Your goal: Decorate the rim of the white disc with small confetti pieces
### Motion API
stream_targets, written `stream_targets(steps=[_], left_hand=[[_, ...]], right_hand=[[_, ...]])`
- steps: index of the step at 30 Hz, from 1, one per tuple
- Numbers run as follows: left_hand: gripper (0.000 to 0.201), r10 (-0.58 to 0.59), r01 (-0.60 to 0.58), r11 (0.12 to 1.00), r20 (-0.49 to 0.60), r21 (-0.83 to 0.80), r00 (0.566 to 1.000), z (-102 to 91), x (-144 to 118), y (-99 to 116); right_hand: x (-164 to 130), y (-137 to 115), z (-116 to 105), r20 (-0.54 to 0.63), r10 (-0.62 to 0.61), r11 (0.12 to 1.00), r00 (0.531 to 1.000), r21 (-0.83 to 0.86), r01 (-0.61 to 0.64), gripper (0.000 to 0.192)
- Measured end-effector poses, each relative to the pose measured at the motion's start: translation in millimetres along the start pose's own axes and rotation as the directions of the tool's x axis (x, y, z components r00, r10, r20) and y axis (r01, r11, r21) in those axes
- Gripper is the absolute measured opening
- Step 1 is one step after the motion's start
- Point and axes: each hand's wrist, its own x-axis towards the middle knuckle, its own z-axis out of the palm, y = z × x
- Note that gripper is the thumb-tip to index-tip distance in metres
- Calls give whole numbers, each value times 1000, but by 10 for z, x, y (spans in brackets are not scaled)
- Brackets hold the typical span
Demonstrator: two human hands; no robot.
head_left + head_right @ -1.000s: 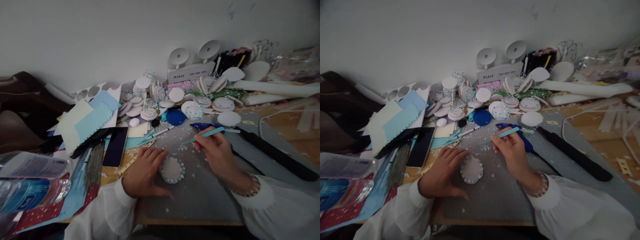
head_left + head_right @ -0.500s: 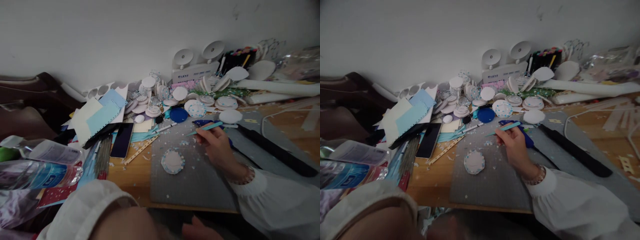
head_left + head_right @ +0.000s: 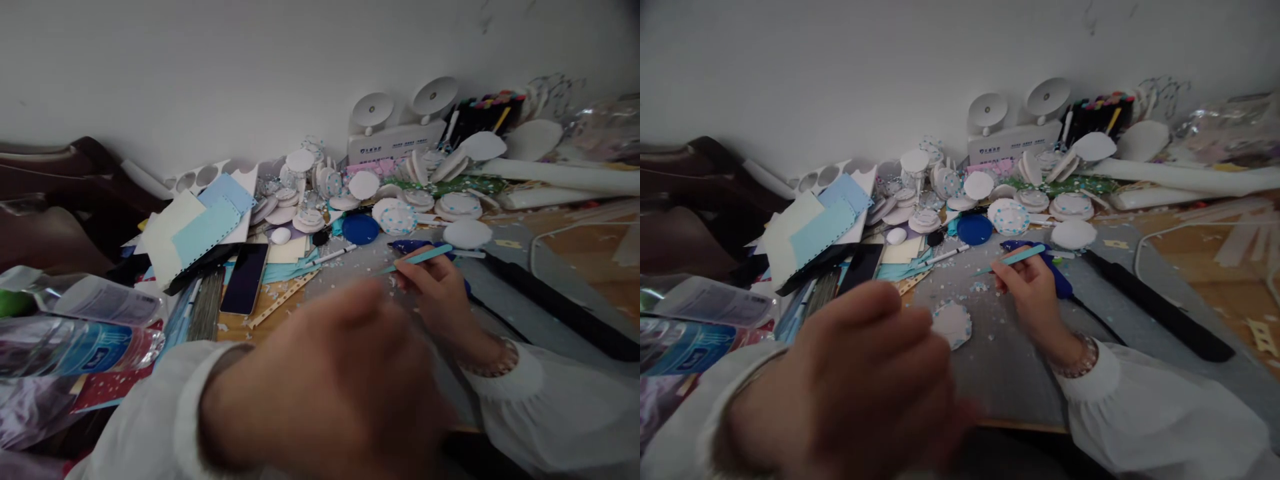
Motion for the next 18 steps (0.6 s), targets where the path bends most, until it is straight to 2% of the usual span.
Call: stream_targets(steps=[2,3,4,6,8,10,12,15,18], left_hand=[[27,80,-96,986,120,139,990,19,57,-290],[29,74,-109,973,171,203,983,65,54,-425],[40,33,-82,966,200,245,979,132,28,-548],[76,-89,37,972,216,234,972,303,-75,-739],[89,-139,95,977,237,189,961,474,-203,-858],[82,-153,115,982,270,151,951,601,-305,-926],[68,-155,126,985,278,119,948,677,-361,-973],[60,-147,131,988,260,77,954,732,-382,-1040],[63,-125,120,992,244,35,962,768,-388,-1093]], right_hand=[[-10,-25,-2,14,-59,997,998,-58,60,19],[-13,-36,-1,14,-88,993,996,-83,89,20],[-14,-45,1,12,-116,987,993,-108,117,21],[-10,-57,5,0,-161,978,987,-138,159,20],[-1,-55,0,-4,-206,965,978,-164,203,17],[15,-39,-27,12,-261,944,965,-205,258,14],[38,-13,-75,68,-368,883,927,-287,372,10],[79,21,-159,234,-518,704,823,-431,565,8],[118,30,-202,365,-526,567,769,-523,636,10]])
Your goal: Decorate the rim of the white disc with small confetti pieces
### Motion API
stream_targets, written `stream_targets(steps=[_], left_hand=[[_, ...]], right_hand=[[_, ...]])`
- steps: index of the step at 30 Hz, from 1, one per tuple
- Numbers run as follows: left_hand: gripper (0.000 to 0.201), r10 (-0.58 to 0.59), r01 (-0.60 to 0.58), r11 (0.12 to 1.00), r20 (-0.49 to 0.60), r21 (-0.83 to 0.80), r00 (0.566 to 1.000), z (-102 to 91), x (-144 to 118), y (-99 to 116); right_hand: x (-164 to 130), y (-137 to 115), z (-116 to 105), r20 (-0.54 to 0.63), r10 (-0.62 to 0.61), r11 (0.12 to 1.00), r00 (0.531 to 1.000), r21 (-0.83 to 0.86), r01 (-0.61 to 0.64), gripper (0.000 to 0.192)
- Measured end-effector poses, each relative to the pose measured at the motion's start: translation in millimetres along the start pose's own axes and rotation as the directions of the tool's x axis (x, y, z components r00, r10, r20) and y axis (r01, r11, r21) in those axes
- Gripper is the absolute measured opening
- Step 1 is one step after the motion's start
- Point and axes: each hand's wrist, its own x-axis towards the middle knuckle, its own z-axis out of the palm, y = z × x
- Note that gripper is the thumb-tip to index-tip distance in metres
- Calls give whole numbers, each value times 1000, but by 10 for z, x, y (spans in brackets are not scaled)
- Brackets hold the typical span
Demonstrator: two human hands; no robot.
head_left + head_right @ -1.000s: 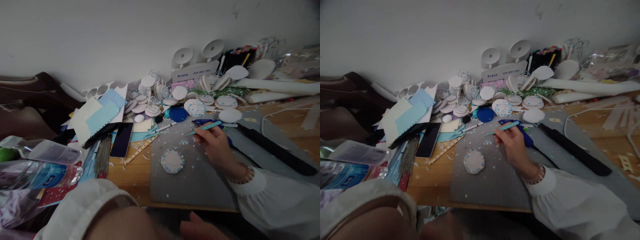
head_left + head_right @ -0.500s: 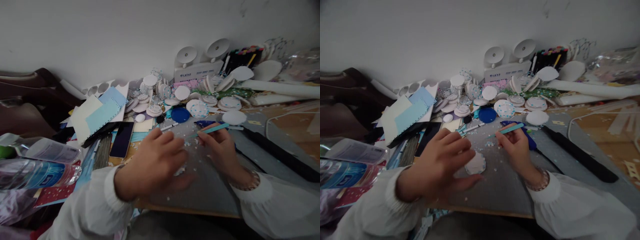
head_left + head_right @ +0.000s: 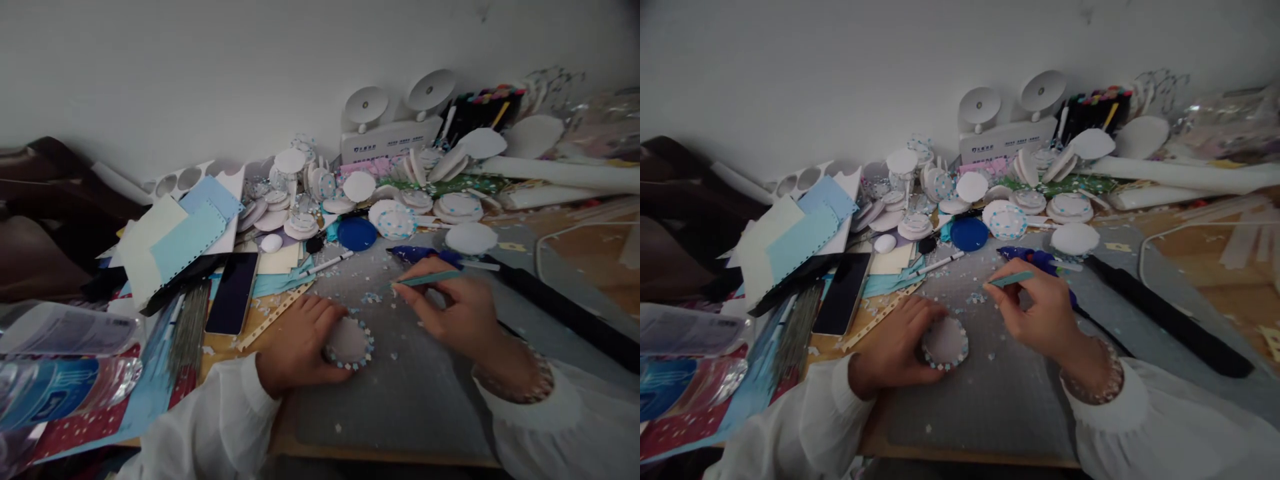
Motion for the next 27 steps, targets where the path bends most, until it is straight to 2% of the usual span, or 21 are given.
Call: stream_targets(steps=[3,7,13,16,22,25,27], left_hand=[[68,17,-18,999,-23,-32,1000,24,-8,-20],[73,44,-47,997,-59,-53,997,22,-30,-22],[71,64,-69,996,-78,-56,995,16,-52,-30],[70,62,-65,997,-75,-49,995,25,-64,-30],[75,68,-75,994,-79,-86,995,1,-54,-13],[81,57,-69,985,-76,-159,995,-31,-57,-6],[69,15,-38,966,-91,-257,996,-37,-70,3]], right_hand=[[18,22,13,98,-19,998,995,-65,25,10],[-3,63,53,201,21,996,979,-84,-5,7],[-51,112,93,267,56,996,962,-87,-34,7],[-30,94,107,232,59,996,971,-73,-43,6],[8,41,92,87,39,999,995,-32,-36,8],[1,16,89,9,7,1000,1000,24,-8,11],[-7,-23,93,-47,-31,996,998,77,35,15]])
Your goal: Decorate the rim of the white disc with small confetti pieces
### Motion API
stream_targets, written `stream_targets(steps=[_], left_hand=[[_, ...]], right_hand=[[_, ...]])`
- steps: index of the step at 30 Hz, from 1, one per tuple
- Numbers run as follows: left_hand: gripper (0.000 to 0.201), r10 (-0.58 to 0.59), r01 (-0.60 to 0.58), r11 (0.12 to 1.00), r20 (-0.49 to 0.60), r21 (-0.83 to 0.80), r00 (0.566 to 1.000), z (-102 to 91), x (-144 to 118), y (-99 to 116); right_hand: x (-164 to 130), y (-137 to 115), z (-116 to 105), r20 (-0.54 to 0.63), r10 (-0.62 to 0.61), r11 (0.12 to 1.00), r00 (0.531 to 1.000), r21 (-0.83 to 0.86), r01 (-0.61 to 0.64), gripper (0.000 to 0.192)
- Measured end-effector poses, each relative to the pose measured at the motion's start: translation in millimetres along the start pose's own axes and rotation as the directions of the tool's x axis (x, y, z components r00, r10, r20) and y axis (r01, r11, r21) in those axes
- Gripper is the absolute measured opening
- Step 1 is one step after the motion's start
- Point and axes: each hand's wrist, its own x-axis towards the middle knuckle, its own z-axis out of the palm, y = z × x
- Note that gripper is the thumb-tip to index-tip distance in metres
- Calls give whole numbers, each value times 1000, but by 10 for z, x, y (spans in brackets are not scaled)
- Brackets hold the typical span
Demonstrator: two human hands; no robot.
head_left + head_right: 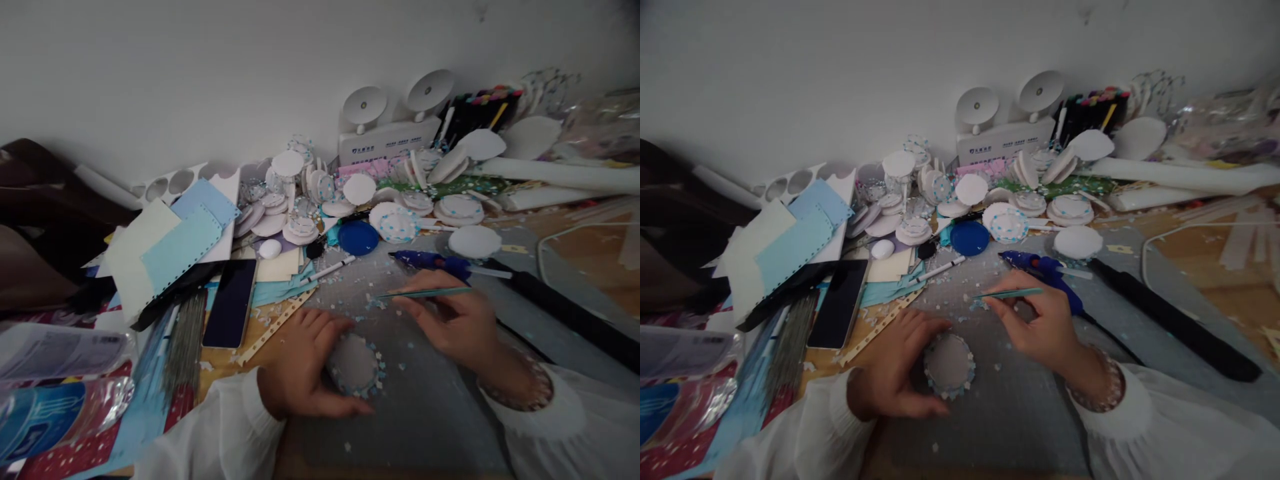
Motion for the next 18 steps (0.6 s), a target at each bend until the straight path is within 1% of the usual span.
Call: stream_targets(steps=[2,3,4,6,7,9,12,16,18], left_hand=[[43,-88,80,990,-66,-118,994,19,-11,10],[31,-149,128,976,-106,-178,983,37,-11,14],[23,-213,175,956,-148,-234,966,59,-7,16],[16,-308,231,918,-213,-323,927,104,15,12],[15,-335,241,904,-235,-353,913,125,30,7],[13,-353,238,894,-266,-380,897,155,59,-10],[11,-340,220,901,-293,-375,893,182,82,-36],[9,-327,207,912,-323,-354,888,198,76,-55],[11,-325,208,914,-321,-349,889,197,67,-58]], right_hand=[[-7,-65,10,-32,-45,999,999,27,45,20],[-9,-105,14,-31,-69,997,997,27,69,21],[-11,-145,17,-16,-91,996,996,20,92,23],[-18,-214,21,37,-135,991,990,-4,135,24],[-24,-237,22,68,-160,987,985,-9,161,24],[-47,-249,24,126,-220,975,967,-10,223,25],[-109,-205,35,194,-288,956,938,10,292,30],[-182,-159,66,267,-310,946,913,-4,323,38],[-180,-179,80,275,-320,943,907,-2,334,42]])
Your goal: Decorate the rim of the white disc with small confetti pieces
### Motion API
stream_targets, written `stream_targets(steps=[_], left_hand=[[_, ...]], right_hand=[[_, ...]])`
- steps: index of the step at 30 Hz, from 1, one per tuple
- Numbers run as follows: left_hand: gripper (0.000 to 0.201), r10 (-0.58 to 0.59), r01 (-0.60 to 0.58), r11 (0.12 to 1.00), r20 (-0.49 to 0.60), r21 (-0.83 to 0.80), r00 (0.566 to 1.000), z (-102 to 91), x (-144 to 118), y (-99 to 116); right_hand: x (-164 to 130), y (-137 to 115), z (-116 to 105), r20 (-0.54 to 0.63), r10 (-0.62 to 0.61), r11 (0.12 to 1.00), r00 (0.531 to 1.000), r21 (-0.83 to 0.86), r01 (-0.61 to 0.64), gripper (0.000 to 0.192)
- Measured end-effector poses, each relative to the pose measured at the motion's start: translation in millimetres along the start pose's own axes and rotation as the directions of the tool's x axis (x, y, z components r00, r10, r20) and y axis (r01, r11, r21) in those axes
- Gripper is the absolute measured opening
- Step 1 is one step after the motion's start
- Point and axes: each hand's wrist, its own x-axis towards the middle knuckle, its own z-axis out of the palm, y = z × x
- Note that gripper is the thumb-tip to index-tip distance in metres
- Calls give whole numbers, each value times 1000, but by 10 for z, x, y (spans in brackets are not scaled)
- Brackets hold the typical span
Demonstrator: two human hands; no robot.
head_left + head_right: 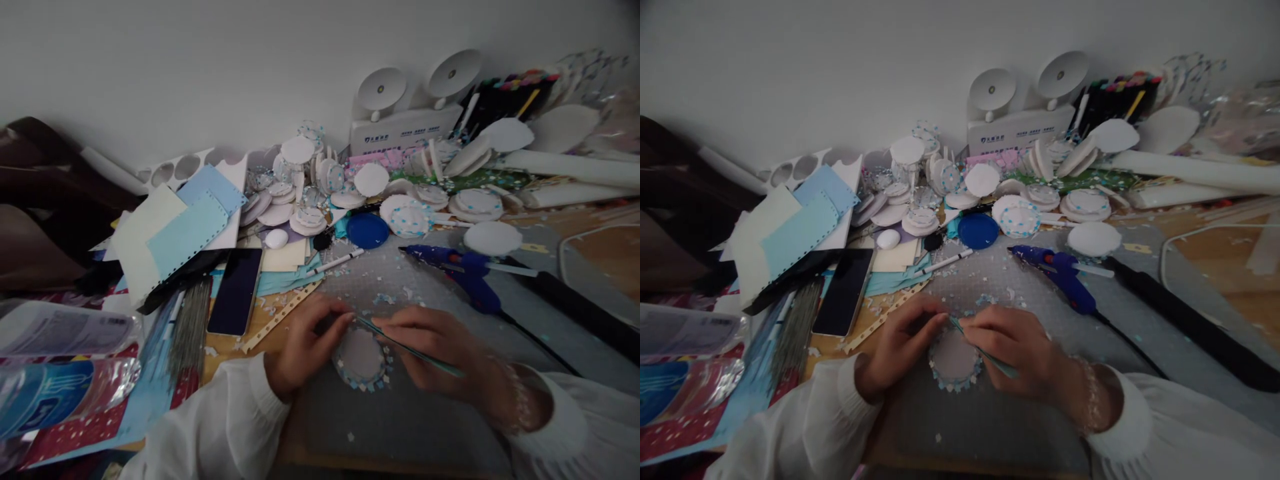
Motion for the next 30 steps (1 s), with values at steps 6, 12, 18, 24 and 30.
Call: stream_targets(steps=[6,12,18,24,30], left_hand=[[20,-36,36,999,-5,-12,999,-24,-17,-18],[21,-80,80,996,-10,-31,997,-17,-14,-37],[17,-74,73,996,-12,-45,997,-24,-9,-29],[12,-64,63,998,-43,-21,997,-30,-12,-42],[10,-39,72,985,-203,156,978,-18,-20,-83]], right_hand=[[119,-65,-10,-185,190,981,964,64,-181,32],[87,3,11,-343,393,919,853,180,-351,26],[102,-6,6,-357,582,812,731,307,-496,10],[99,28,-7,-367,568,823,736,260,-506,11],[111,100,31,-258,495,869,830,176,-463,9]])
